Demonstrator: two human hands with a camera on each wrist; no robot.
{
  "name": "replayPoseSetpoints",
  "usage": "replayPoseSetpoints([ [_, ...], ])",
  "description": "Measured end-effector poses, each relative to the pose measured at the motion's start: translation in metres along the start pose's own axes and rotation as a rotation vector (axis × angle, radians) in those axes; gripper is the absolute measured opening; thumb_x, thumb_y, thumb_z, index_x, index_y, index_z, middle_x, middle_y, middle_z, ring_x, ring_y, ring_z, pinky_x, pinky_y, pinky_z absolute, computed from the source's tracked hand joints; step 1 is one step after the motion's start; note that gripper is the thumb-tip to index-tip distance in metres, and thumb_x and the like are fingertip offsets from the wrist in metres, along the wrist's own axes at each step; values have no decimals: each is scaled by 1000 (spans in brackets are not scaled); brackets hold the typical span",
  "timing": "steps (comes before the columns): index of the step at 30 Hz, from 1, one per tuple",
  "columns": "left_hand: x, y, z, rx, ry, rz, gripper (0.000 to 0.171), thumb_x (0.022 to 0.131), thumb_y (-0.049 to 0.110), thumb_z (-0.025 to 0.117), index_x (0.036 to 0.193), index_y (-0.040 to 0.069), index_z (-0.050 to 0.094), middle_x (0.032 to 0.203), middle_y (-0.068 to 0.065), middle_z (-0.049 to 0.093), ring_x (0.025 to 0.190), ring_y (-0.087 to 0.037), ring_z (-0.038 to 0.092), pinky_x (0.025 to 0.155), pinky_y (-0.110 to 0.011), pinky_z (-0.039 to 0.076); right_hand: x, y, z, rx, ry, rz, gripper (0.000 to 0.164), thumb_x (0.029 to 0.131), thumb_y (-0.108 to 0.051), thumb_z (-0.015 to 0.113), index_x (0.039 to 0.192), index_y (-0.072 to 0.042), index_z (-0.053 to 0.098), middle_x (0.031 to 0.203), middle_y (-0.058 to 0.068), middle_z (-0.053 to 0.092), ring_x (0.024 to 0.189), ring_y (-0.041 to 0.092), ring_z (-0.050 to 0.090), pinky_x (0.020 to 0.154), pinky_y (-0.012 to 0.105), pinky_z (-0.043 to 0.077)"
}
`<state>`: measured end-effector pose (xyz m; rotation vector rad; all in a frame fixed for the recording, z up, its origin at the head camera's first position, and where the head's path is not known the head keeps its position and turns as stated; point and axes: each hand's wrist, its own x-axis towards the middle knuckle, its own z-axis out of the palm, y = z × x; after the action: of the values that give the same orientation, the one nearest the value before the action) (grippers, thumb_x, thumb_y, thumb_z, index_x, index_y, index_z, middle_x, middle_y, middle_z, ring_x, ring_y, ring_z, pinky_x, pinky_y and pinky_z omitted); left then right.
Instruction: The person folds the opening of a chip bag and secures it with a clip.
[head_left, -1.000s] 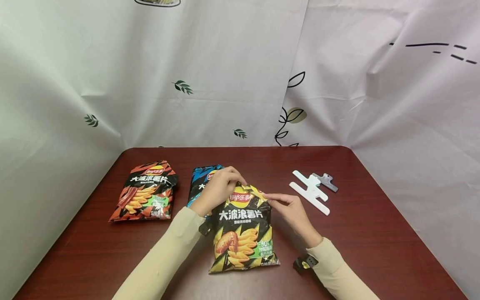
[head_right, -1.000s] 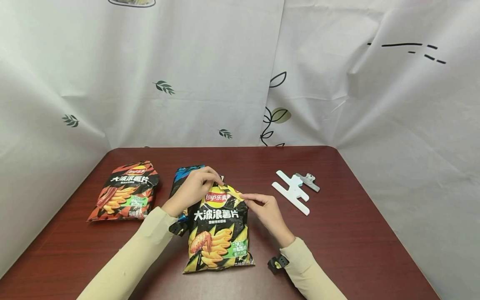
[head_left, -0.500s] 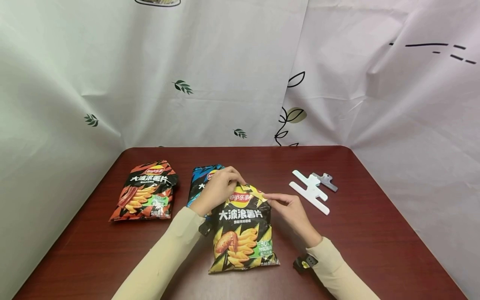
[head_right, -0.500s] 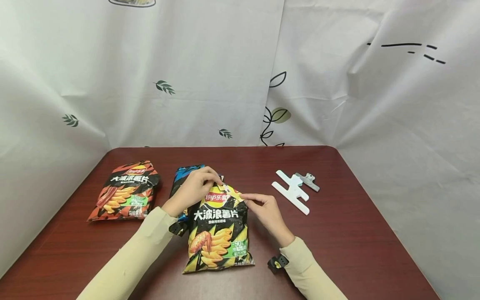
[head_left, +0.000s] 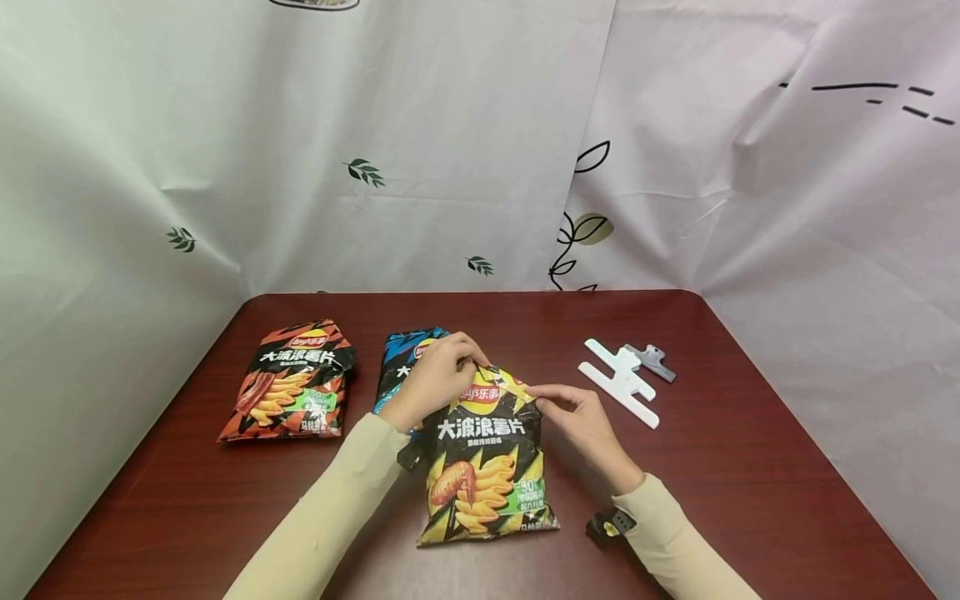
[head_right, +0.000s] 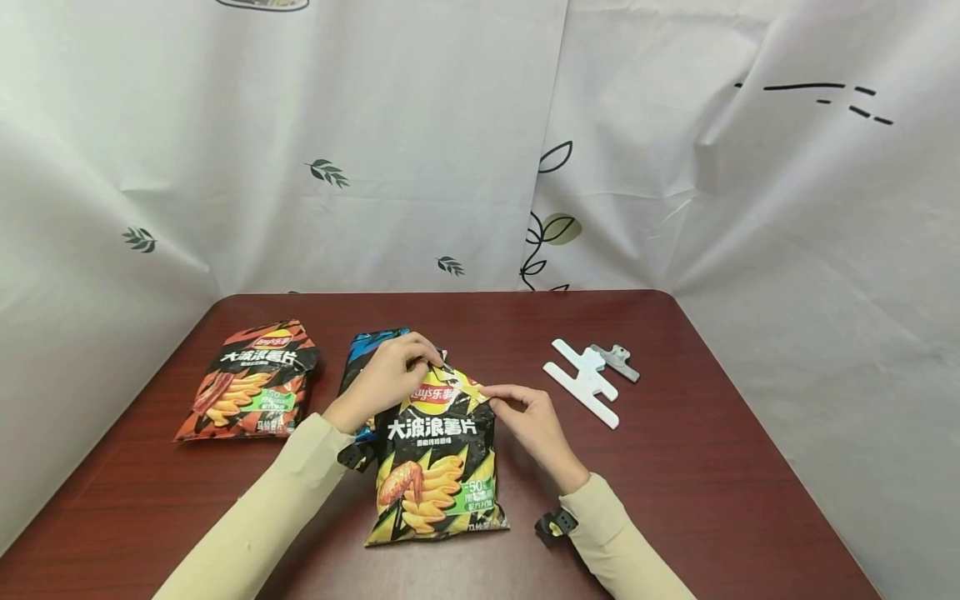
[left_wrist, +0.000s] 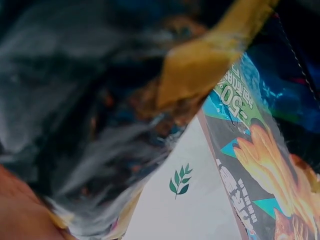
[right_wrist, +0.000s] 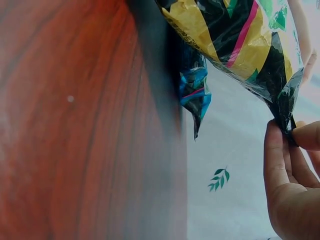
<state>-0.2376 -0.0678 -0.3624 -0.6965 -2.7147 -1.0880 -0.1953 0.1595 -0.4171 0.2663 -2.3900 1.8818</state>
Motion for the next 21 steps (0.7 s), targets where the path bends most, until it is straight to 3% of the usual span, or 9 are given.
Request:
replayPoseSetpoints([
  [9,-1,1,1,7,8,-14,11,91,21,64,93,17,74,99,6,62,87,-12,55,70,-29,48,-1,-1,0,4,-6,11,20,89,-3,63,106,-2,73,108,14,71,96,4,63,81,20,49],
  [17,0,0,3,25,20,3,10,90,22,68,93,15,74,98,4,63,89,-12,57,73,-29,50,-1,-2,2,15,21,52,25,89,-22,70,103,-2,73,104,14,72,89,4,63,78,22,50],
  [21,0,-1,3,16,14,6,10,90,21,68,94,14,74,97,3,63,89,-13,57,74,-28,50,-1,-1,3,26,32,70,25,88,-22,71,102,-1,73,101,14,72,85,5,64,75,23,50],
])
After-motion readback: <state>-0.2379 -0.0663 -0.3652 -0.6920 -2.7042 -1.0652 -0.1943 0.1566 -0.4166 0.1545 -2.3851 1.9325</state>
